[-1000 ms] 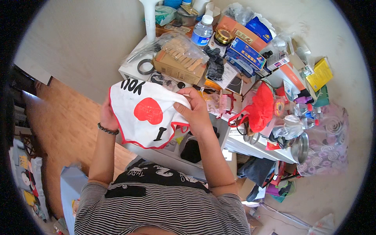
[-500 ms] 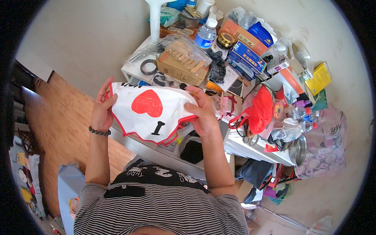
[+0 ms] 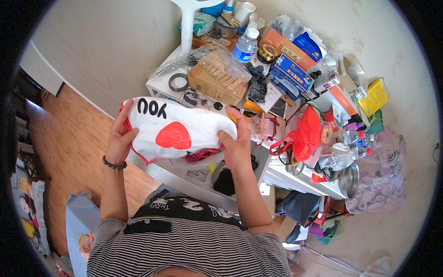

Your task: The person sorts through a cluttered drawer, picking up and inspecting various items including a striped hat, a black face mask, a blue and white striped shirt, a white bib, and a pink cloth. They fold the shirt and place it on a nearby bed, while other items are placed back into the drawer or on the shelf.

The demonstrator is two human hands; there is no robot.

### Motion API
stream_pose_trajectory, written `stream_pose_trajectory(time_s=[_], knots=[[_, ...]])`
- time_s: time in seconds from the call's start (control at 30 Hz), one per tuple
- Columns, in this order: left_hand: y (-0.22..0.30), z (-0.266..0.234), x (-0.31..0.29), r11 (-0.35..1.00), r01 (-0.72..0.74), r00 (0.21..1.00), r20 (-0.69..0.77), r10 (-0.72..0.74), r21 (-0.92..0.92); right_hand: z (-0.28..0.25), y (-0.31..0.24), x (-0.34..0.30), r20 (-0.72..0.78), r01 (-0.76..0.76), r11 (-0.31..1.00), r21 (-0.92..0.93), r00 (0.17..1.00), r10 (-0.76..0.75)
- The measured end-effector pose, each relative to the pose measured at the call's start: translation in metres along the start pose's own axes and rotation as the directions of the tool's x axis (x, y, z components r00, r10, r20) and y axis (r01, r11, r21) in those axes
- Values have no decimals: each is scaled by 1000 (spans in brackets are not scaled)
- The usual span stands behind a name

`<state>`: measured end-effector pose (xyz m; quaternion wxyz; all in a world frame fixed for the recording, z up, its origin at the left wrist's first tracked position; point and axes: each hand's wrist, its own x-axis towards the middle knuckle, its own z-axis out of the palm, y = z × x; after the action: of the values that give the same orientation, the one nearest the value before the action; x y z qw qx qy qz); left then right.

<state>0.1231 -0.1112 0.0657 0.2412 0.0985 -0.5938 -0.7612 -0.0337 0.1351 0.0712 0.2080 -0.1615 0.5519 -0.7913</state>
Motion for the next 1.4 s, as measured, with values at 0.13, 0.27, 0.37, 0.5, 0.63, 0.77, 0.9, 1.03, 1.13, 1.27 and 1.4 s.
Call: stream_pose_trajectory(time_s=[0.13,0.27,0.37,0.5,0.63,0.77,0.9,1.03,1.13,1.27,1.4], knots=[[5,-1,-10,988,30,999,-22,-27,148,-5,-7,-3,187,285,848,-447,957,-223],[-9,-13,-12,999,-44,998,-41,46,31,-11,-1,-2,215,221,964,-148,959,-187],[-12,-18,-14,1000,-16,1000,-24,16,-17,-13,0,-2,234,170,976,-135,963,-135],[-8,-17,-15,1000,9,1000,-28,-8,11,-11,0,0,231,219,961,-169,957,-177],[-1,-9,-13,999,-5,999,-40,4,-32,-9,-6,-3,59,74,985,-155,996,-66],[-2,-12,-11,999,37,998,-49,-38,-27,-11,-3,2,-85,64,997,50,995,-60],[0,-8,-10,999,52,996,-76,-52,-6,-13,-2,1,-102,121,992,46,988,-116],[-5,-12,-10,998,60,991,-117,-63,-32,-11,-3,2,-83,126,988,88,989,-119],[-9,-13,-8,997,74,990,-121,-76,-17,-10,-3,2,-98,111,983,145,990,-97],[-6,-10,-9,988,157,986,-63,-157,-12,-15,-3,3,-85,123,979,160,990,-110],[-11,-13,-9,991,133,989,-68,-134,-19,1,-15,1,-2,175,966,190,984,-178]])
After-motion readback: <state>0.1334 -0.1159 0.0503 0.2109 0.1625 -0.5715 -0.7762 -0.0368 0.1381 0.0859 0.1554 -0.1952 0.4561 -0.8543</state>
